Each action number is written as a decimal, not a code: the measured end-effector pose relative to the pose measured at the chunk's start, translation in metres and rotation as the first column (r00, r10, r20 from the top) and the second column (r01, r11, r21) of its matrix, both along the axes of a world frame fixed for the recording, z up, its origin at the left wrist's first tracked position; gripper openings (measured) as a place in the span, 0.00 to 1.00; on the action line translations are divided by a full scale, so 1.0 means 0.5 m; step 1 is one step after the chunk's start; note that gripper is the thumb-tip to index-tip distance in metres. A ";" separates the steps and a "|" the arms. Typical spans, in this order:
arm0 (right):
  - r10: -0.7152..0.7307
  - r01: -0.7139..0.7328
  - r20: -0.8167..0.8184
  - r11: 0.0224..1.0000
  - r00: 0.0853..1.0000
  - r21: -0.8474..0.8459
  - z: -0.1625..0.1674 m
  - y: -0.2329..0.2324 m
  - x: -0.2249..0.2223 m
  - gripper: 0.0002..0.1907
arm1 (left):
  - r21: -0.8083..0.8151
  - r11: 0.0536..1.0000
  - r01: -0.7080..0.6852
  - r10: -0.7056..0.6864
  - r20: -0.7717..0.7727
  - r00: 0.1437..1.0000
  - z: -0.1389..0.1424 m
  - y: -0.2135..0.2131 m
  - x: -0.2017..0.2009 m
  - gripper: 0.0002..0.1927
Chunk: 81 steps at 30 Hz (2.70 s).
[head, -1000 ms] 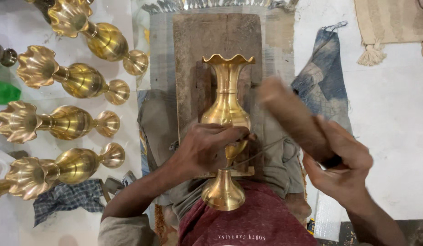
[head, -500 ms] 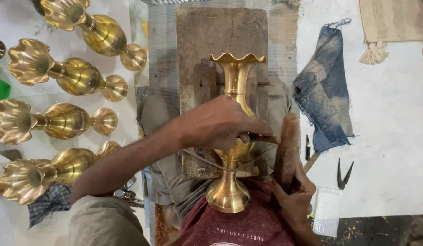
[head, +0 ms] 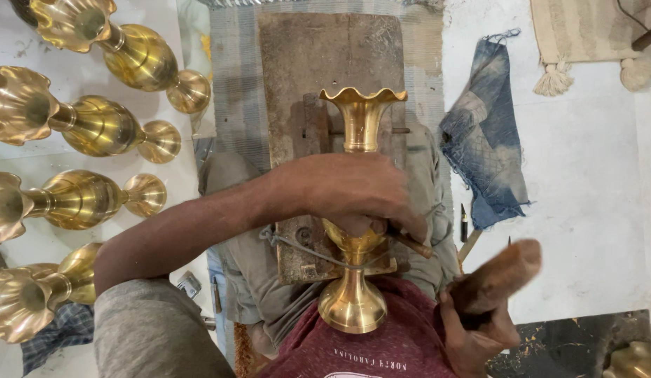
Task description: The person sits on the floor with a brass vase clamped to a wooden post and shapes its surface. They hold a small punch against the brass with one hand and strike it with a wooden mallet in the other, repositioning the punch around the vase body and rotating the vase to work new areas.
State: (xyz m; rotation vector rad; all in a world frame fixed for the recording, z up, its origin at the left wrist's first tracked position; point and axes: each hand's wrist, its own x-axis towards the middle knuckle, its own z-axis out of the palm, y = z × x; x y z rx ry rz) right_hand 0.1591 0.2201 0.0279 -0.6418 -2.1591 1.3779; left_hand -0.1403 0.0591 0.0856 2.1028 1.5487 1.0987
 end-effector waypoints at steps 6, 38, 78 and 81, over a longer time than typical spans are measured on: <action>-0.009 0.020 -0.076 0.988 0.997 0.151 -0.025 -0.004 -0.002 0.09 | -0.117 0.993 -0.026 0.015 -0.092 0.996 0.010 -0.003 0.005 0.18; 0.522 -0.925 0.764 0.220 0.380 0.310 0.395 0.176 -0.440 0.50 | 0.029 -0.013 -0.999 0.915 0.403 0.000 -0.041 -0.007 0.264 0.12; 0.567 -0.688 0.719 -0.331 0.402 0.645 0.447 0.060 -0.503 0.43 | -0.091 -0.345 -0.934 0.792 0.506 -0.341 -0.122 0.034 0.313 0.07; 0.697 -0.714 0.577 -0.134 0.426 0.688 0.450 0.054 -0.502 0.40 | -0.030 -0.230 -0.973 0.734 0.650 -0.194 -0.114 0.034 0.314 0.11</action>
